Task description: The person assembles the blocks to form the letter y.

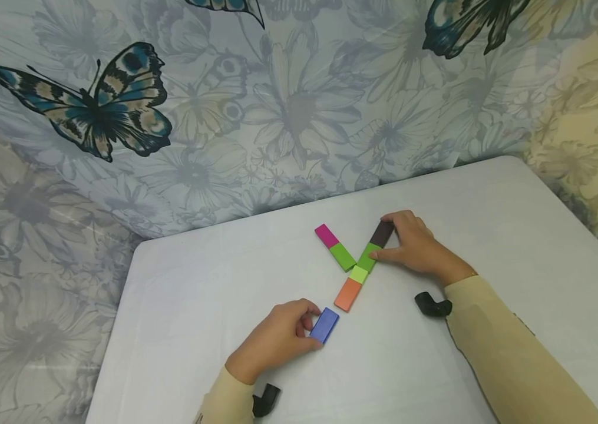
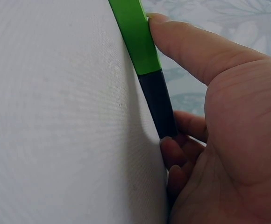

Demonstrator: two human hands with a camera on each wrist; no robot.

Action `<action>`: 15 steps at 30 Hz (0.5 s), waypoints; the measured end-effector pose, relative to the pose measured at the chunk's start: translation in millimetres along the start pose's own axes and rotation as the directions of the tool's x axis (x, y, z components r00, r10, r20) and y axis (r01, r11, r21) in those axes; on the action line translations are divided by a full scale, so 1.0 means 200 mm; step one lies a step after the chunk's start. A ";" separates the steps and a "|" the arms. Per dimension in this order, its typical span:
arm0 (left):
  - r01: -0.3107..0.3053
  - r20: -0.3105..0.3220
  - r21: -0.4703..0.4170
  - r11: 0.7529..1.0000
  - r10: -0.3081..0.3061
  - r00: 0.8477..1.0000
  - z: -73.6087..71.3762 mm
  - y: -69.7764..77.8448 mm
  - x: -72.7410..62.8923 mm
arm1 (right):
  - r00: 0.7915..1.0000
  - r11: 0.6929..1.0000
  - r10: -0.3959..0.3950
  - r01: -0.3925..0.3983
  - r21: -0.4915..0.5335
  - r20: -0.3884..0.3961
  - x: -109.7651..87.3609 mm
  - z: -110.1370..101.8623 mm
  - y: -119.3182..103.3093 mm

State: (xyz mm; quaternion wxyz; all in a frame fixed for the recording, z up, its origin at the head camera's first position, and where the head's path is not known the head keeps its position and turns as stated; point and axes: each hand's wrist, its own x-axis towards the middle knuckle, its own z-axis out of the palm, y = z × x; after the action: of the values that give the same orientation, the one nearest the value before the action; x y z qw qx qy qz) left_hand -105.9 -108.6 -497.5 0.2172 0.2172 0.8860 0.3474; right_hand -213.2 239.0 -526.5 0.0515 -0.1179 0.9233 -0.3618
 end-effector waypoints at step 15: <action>-0.047 -0.002 0.012 0.999 0.047 0.999 0.00 0.00 0.04 | 1.000 1.000 -0.005 0.005 0.000 0.006 0.00 0.00 0.00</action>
State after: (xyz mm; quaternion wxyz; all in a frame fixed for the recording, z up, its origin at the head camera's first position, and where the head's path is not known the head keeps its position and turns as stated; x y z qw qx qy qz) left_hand -112.2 -103.9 -500.1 0.2065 0.2387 0.8830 0.3473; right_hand -214.3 239.7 -526.3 0.0531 -0.1213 0.9230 -0.3614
